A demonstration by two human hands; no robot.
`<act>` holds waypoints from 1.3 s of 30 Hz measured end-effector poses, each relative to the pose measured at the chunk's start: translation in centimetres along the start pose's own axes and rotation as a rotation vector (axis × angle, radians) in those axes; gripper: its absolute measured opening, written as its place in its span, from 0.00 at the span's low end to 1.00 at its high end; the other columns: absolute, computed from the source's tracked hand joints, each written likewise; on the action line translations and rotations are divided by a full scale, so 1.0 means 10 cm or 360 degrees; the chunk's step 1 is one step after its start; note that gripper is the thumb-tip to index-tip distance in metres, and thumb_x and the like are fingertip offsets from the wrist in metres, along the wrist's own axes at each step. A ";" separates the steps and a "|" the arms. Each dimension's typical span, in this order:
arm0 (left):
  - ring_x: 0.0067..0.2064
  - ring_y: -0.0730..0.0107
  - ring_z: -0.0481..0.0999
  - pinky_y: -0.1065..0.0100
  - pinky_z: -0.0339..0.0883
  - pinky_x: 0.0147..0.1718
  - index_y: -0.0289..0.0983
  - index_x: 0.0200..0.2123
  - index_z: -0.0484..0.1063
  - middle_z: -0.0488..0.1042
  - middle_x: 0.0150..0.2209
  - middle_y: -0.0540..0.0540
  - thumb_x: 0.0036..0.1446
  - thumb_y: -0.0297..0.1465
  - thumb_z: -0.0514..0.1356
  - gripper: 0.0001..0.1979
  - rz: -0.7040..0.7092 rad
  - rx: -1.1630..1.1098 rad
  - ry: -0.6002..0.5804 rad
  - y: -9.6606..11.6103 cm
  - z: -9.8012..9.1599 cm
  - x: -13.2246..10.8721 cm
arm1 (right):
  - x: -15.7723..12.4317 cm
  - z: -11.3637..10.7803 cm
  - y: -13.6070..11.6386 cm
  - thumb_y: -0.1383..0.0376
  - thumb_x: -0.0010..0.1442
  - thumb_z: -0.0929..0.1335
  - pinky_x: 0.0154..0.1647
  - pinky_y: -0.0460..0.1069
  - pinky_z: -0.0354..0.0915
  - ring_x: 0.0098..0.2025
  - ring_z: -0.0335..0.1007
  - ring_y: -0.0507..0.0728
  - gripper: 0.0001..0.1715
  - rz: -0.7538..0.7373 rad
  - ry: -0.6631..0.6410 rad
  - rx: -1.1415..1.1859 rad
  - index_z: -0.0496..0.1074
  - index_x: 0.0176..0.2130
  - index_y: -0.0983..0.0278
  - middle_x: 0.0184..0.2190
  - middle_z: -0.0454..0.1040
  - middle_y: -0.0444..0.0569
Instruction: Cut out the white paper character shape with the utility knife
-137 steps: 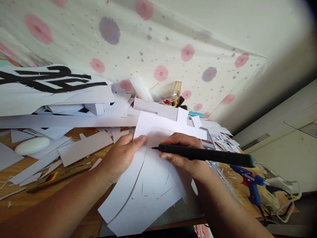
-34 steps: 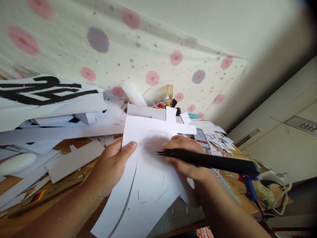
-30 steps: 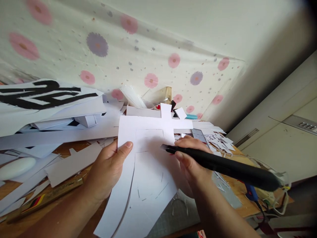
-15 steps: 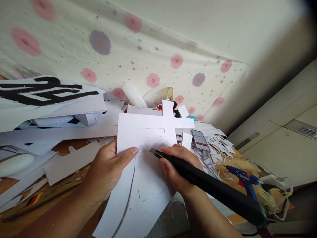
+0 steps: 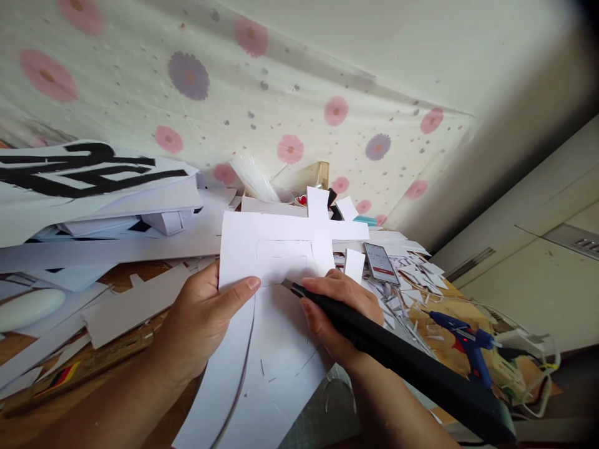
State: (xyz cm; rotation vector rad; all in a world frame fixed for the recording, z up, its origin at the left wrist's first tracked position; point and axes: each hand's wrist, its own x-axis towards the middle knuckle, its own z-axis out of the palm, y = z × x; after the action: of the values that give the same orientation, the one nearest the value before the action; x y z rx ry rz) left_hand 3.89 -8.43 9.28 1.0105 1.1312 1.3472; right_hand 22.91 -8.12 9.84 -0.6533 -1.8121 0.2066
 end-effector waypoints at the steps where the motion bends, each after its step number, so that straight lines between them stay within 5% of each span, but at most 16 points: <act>1: 0.42 0.46 0.81 0.56 0.76 0.40 0.43 0.48 0.77 0.82 0.40 0.45 0.44 0.45 0.70 0.27 0.0007 -0.0002 0.0000 0.00 0.00 0.00 | 0.00 0.00 0.00 0.71 0.57 0.71 0.22 0.46 0.62 0.23 0.66 0.51 0.13 -0.0012 -0.0020 -0.0012 0.76 0.42 0.59 0.25 0.71 0.43; 14: 0.38 0.49 0.80 0.59 0.76 0.35 0.45 0.47 0.78 0.82 0.39 0.47 0.45 0.45 0.70 0.25 -0.0035 0.0050 0.0011 0.00 0.01 -0.05 | -0.06 -0.02 0.02 0.72 0.55 0.69 0.22 0.46 0.61 0.23 0.63 0.51 0.14 -0.0024 -0.0058 -0.0060 0.73 0.42 0.58 0.24 0.67 0.41; 21: 0.39 0.52 0.80 0.60 0.75 0.41 0.46 0.44 0.78 0.82 0.40 0.49 0.44 0.44 0.71 0.22 -0.0008 0.0006 0.0030 -0.01 0.02 -0.04 | -0.12 0.02 0.03 0.71 0.55 0.69 0.20 0.46 0.60 0.22 0.63 0.51 0.14 0.0003 0.0004 -0.0049 0.73 0.42 0.58 0.22 0.67 0.41; 29: 0.47 0.48 0.79 0.61 0.74 0.44 0.46 0.43 0.77 0.82 0.43 0.48 0.45 0.47 0.70 0.22 0.0040 0.0039 0.0139 -0.02 0.07 -0.08 | -0.20 0.20 0.06 0.69 0.55 0.70 0.21 0.46 0.66 0.21 0.68 0.52 0.14 -0.0010 0.0333 -0.0124 0.73 0.42 0.56 0.25 0.74 0.43; 39: 0.48 0.47 0.78 0.55 0.73 0.48 0.45 0.44 0.77 0.81 0.46 0.48 0.47 0.47 0.69 0.21 0.0116 0.0080 0.0231 -0.06 0.05 -0.07 | -0.28 0.32 0.01 0.71 0.54 0.71 0.25 0.48 0.73 0.26 0.75 0.54 0.18 -0.0133 0.0421 -0.0243 0.73 0.46 0.59 0.29 0.78 0.46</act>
State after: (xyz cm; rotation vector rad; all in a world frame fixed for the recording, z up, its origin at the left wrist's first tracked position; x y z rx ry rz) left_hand 4.58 -9.05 8.85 1.0119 1.2519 1.4761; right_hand 20.56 -8.94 6.44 -0.6767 -1.6056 -0.0732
